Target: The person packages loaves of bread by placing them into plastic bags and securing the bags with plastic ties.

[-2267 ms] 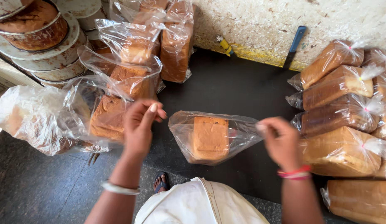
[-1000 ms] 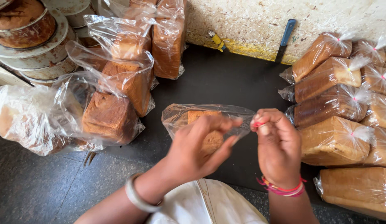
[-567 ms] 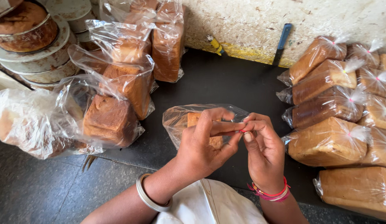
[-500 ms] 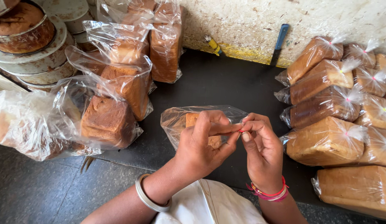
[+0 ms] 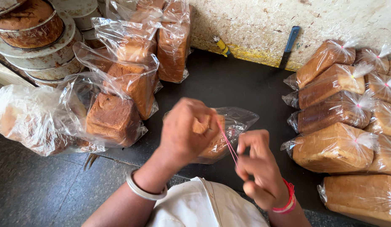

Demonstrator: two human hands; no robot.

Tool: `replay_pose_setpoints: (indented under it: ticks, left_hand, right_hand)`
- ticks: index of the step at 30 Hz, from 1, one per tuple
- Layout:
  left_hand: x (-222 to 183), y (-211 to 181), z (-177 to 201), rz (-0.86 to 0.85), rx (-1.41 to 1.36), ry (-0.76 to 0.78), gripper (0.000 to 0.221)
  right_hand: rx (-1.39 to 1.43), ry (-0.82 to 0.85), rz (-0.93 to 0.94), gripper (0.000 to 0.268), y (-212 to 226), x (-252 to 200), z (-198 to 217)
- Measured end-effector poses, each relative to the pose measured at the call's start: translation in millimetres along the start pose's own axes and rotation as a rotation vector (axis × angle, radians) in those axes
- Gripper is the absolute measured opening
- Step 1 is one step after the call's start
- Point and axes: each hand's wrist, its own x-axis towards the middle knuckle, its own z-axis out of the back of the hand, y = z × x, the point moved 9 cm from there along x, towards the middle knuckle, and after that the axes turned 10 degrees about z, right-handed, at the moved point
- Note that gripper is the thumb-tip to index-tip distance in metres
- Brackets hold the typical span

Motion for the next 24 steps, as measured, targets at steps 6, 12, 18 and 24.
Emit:
replay_pose_setpoints:
  ticks: [6, 12, 18, 24]
  left_hand:
    - [0, -18, 0, -0.052, 0.088, 0.083, 0.041]
    - [-10, -21, 19, -0.124, -0.024, 0.133, 0.055]
    - [-4, 60, 46, 0.212, -0.226, 0.161, 0.112]
    - [-23, 100, -6, 0.481, -0.44, 0.467, 0.087]
  right_hand:
    - [0.656, -0.07, -0.083, 0.044, 13, -4, -7]
    - [0.239, -0.427, -0.362, 0.061, -51, -28, 47]
    - [0.272, -0.121, -0.449, 0.095, -104, -47, 35]
    - [0.166, -0.453, -0.479, 0.08, -118, -40, 22]
